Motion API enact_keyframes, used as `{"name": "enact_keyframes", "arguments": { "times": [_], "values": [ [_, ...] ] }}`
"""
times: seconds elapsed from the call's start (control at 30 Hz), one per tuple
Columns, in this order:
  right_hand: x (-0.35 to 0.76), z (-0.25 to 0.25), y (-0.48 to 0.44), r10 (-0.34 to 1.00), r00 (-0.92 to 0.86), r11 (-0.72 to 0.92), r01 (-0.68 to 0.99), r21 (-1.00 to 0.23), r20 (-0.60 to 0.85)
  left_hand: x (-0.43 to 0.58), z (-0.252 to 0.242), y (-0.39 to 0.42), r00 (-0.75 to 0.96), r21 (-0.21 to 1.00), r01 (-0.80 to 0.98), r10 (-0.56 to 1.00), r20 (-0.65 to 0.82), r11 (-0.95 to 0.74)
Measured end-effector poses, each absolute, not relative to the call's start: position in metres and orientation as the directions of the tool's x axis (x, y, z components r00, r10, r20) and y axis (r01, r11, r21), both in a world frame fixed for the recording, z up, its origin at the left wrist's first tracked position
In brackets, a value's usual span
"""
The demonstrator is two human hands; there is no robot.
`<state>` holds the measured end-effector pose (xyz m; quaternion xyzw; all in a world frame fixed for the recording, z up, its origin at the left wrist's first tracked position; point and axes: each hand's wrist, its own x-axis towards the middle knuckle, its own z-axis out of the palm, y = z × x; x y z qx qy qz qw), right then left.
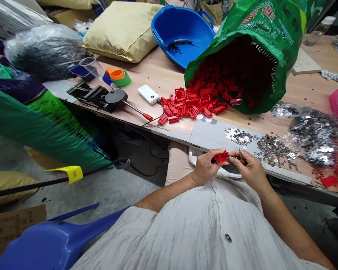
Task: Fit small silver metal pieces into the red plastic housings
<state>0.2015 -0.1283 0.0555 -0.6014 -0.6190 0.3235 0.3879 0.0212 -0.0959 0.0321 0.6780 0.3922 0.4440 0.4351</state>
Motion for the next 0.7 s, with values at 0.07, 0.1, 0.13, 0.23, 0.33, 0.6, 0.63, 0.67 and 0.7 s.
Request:
{"name": "enact_keyframes", "arguments": {
  "times": [0.07,0.1,0.13,0.23,0.33,0.6,0.63,0.67,0.7],
  "values": [
    [0.2010,0.0551,-0.1284,0.996,0.028,0.063,0.490,-0.869,0.088,0.0211,0.0325,-0.0961,0.297,0.938,0.153,0.920,0.256,-0.311],
    [0.2008,0.0550,-0.1285,0.996,0.031,0.060,0.488,-0.871,0.086,0.0211,0.0329,-0.0963,0.297,0.939,0.153,0.920,0.255,-0.309],
    [0.2006,0.0549,-0.1285,0.996,0.033,0.054,0.483,-0.874,0.080,0.0211,0.0333,-0.0965,0.296,0.939,0.150,0.921,0.255,-0.308],
    [0.2007,0.0544,-0.1278,0.999,0.028,0.022,0.430,-0.903,0.037,0.0214,0.0346,-0.0969,0.297,0.940,0.134,0.917,0.266,-0.315],
    [0.2022,0.0542,-0.1260,1.000,0.007,-0.024,0.340,-0.940,-0.023,0.0219,0.0349,-0.0968,0.299,0.933,0.130,0.911,0.286,-0.336],
    [0.2053,0.0558,-0.1232,0.994,-0.027,-0.098,0.247,-0.964,-0.107,0.0211,0.0329,-0.0957,0.349,0.897,0.158,0.873,0.341,-0.414],
    [0.2049,0.0555,-0.1232,0.994,-0.023,-0.102,0.243,-0.965,-0.111,0.0210,0.0322,-0.0955,0.352,0.888,0.159,0.865,0.357,-0.432],
    [0.2045,0.0551,-0.1231,0.993,-0.023,-0.111,0.232,-0.966,-0.119,0.0209,0.0312,-0.0953,0.357,0.878,0.157,0.855,0.377,-0.453],
    [0.2041,0.0546,-0.1231,0.991,-0.026,-0.123,0.214,-0.969,-0.131,0.0210,0.0300,-0.0950,0.365,0.867,0.152,0.842,0.397,-0.475]
  ]
}}
